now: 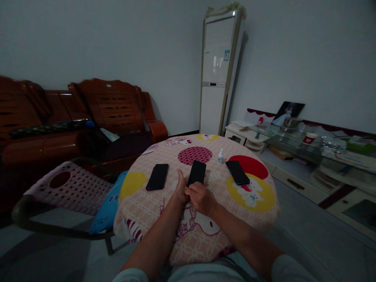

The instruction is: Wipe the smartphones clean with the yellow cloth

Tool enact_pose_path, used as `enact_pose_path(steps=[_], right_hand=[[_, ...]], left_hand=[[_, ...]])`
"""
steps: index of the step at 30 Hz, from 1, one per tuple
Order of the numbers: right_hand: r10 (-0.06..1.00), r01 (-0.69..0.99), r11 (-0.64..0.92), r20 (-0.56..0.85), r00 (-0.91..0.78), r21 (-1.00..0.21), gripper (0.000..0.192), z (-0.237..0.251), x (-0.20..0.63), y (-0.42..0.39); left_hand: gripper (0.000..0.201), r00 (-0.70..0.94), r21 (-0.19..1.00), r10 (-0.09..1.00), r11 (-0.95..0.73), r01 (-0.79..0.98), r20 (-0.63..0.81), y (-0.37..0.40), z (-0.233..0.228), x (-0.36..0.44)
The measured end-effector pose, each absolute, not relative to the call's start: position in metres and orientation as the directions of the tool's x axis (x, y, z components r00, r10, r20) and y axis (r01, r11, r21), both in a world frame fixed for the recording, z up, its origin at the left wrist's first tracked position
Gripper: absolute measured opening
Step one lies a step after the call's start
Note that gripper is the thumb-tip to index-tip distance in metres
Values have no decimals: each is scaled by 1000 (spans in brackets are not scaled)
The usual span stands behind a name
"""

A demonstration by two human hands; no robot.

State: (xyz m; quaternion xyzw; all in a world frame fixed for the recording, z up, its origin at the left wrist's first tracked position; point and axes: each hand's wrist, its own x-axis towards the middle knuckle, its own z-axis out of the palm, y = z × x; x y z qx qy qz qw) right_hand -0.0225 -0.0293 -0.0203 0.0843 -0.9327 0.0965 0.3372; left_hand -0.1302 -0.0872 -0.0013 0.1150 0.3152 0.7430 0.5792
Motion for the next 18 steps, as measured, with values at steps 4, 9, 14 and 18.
enact_pose_path(steps=[4,9,14,18], right_hand=[[-89,-222,967,657,-748,-122,21,-21,-22,-30],[-16,-145,981,687,-726,-130,22,-19,-25,-27],[146,-19,979,771,-620,-201,25,-19,-30,-11],[229,54,970,825,-516,-236,27,-21,-32,7]], left_hand=[[96,-317,597,927,-140,-790,-202,-88,3,-127],[89,-297,609,928,-103,-786,-226,-86,-3,-130],[71,-295,686,913,-24,-727,-281,-82,-11,-127],[70,-259,757,936,11,-653,-238,-82,-12,-123]])
